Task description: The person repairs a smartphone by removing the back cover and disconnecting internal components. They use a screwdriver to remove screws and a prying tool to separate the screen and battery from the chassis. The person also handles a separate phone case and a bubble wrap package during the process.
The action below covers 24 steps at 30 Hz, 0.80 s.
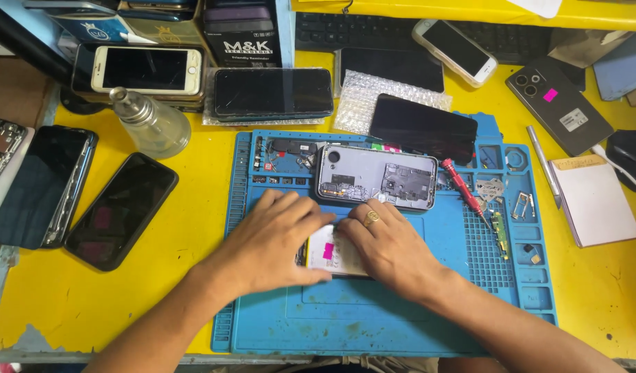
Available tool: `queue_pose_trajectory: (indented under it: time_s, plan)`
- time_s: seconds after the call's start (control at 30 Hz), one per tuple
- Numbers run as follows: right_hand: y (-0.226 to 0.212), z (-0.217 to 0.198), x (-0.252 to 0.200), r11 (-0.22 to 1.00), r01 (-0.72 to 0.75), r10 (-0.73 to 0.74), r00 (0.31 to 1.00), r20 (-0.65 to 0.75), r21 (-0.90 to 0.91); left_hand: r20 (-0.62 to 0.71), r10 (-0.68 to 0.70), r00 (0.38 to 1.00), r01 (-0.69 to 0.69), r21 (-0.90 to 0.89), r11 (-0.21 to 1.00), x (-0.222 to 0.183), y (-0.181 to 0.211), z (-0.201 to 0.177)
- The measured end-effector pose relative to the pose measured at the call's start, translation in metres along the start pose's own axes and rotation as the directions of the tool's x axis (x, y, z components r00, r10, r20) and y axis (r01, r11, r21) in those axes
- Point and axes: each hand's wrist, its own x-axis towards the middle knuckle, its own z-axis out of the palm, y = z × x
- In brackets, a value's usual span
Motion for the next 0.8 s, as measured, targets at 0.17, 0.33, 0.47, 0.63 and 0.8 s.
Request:
queue_pose_trajectory:
  time_s: [0.17,0.33,0.47,0.63,0.8]
  plan:
    - [-0.011,-0.023,-0.019,0.984,-0.128,0.109,0.983,0.146,0.124,-0.104,0.146,0.984,-0.144,0.021,0.989,-0.009,0.01,0.032]
    - [-0.022,-0.026,-0.044,0.947,-0.26,0.218,0.952,0.216,0.19,-0.119,0.185,0.975,-0.181,0.047,0.982,-0.012,0.026,0.052]
    - [-0.03,-0.031,-0.04,0.921,-0.286,0.254,0.956,0.148,0.267,-0.102,0.171,0.98,-0.176,-0.042,0.984,-0.013,0.021,0.054]
    - [-0.029,-0.03,-0.042,0.936,-0.265,0.228,0.958,0.175,0.231,-0.104,0.177,0.979,-0.182,-0.049,0.982,-0.015,0.022,0.053]
    - [-0.028,-0.027,-0.039,0.921,-0.238,0.226,0.971,0.075,0.309,-0.16,0.155,0.975,-0.161,-0.03,0.986,-0.016,0.023,0.055]
